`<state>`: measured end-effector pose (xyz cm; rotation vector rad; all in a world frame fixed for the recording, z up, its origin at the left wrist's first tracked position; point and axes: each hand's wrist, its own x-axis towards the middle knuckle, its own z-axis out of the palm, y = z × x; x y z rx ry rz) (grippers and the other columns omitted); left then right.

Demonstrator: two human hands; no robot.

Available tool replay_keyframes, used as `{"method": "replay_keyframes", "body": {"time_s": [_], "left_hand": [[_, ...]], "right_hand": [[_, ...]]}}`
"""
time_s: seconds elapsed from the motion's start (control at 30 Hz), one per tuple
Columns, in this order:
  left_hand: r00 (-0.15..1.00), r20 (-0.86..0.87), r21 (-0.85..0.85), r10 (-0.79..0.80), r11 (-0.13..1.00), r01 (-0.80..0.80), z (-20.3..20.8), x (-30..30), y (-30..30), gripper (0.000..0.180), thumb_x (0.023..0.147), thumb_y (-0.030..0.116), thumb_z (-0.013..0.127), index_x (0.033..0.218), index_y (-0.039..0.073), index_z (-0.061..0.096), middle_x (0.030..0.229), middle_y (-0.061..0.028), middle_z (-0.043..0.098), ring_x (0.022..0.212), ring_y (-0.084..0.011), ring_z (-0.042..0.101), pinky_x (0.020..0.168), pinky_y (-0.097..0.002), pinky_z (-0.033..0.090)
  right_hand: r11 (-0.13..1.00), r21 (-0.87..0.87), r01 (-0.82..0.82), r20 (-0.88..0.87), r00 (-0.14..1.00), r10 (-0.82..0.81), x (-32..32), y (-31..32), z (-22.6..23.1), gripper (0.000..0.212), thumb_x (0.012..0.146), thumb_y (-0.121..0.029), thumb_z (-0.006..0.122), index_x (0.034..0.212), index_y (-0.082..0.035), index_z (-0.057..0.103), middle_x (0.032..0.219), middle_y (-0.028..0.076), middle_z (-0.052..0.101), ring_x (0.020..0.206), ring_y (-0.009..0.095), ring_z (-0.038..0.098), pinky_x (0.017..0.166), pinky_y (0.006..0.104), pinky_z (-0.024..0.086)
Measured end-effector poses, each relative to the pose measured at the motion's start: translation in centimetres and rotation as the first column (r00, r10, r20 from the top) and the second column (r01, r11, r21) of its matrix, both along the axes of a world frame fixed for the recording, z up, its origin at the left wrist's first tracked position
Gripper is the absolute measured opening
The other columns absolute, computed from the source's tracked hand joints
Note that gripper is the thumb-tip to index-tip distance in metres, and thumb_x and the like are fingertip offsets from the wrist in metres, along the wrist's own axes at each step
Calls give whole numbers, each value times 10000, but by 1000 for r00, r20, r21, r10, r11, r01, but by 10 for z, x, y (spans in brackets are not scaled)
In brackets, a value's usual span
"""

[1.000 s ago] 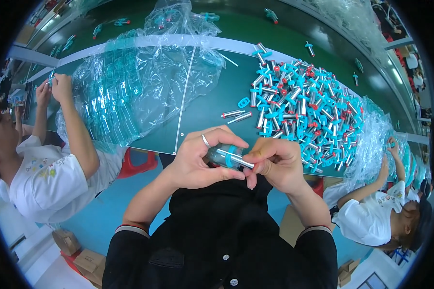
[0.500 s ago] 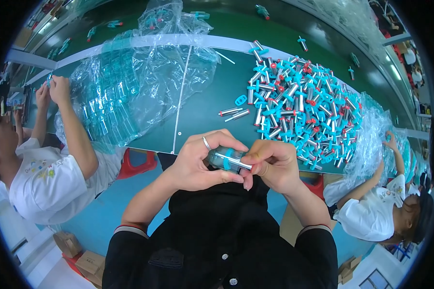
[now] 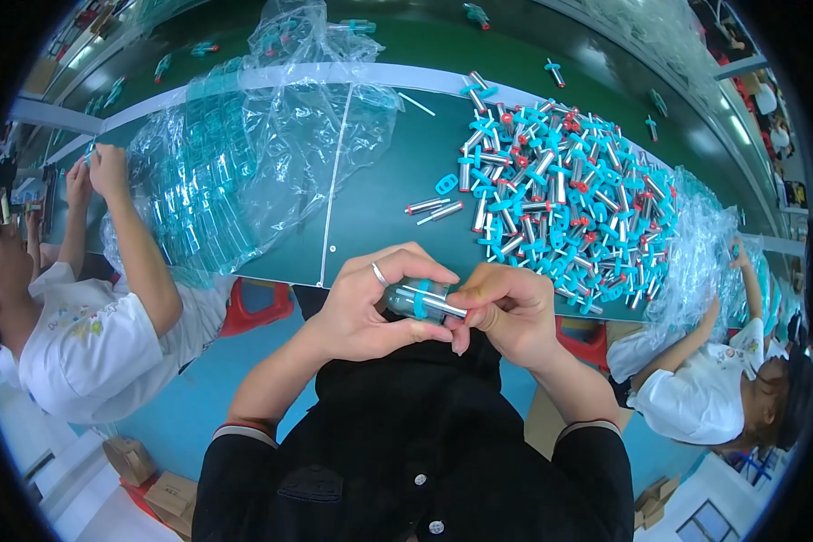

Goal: The person assembles small plastic components and metal inserts by hand, taking them from plastic packaging and fitting them together.

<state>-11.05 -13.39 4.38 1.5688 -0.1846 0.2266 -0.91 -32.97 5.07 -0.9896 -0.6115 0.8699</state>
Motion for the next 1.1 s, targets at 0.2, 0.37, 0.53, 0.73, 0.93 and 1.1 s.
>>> {"method": "replay_keyframes", "body": {"time_s": [0.2, 0.37, 0.53, 0.73, 0.93, 1.1], "left_hand": [[1000, 6, 9, 9, 1000, -9, 0, -2, 1, 448, 766, 70, 852, 1161, 9, 648, 1000, -115, 662, 886, -202, 677, 773, -306, 515], [1000, 2, 28, 10, 1000, -10, 2, 0, 2, 448, 769, 71, 852, 1161, 11, 645, 995, -114, 662, 883, -202, 679, 771, -306, 515], [996, 41, 12, 81, 997, -81, -12, 4, -1, 453, 763, 76, 850, 1163, 11, 647, 1064, -118, 624, 964, -210, 638, 853, -299, 490], [995, -99, -170, 9, 985, -26, -45, 2, 6, 505, 779, 75, 821, 1249, 1, 654, 1149, -127, 630, 1020, -198, 620, 875, -310, 489], [992, -124, -198, -7, 980, -18, -52, 2, 6, 436, 821, 28, 750, 1247, -11, 665, 1207, -142, 647, 1098, -227, 634, 948, -337, 492], [992, -120, -232, 37, 971, -64, -54, 1, 1, 407, 845, 58, 740, 1241, -7, 675, 1213, -142, 652, 1109, -227, 629, 953, -337, 493]], "right_hand": [[1000, -2, -9, -30, 1000, 8, -1, 2, -1, 160, 932, -40, 679, 1042, 75, 666, 899, 165, 643, 630, 199, 674, 571, 290, 569], [1000, 14, -14, -41, 999, 15, -1, 6, -6, 165, 926, -52, 693, 1048, 57, 674, 896, 149, 642, 679, 175, 665, 596, 273, 549], [1000, -8, 26, -32, 999, -26, -2, 12, 4, 213, 894, -39, 738, 1080, 40, 673, 899, 128, 639, 751, 153, 655, 655, 256, 525], [912, -68, 405, 710, 662, -241, -7, 25, 6, 259, 798, 25, 790, 1035, -12, 692, 867, 70, 637, 598, 103, 591, 541, 237, 480], [883, -157, 443, 722, 661, -203, -11, 28, 3, 200, 794, -18, 808, 953, -22, 686, 795, 58, 595, 563, 113, 556, 490, 244, 438], [873, -115, 474, 805, 559, -198, -11, 30, -1, 187, 789, -31, 814, 915, -28, 676, 735, 64, 574, 539, 147, 555, 485, 250, 439]]}}
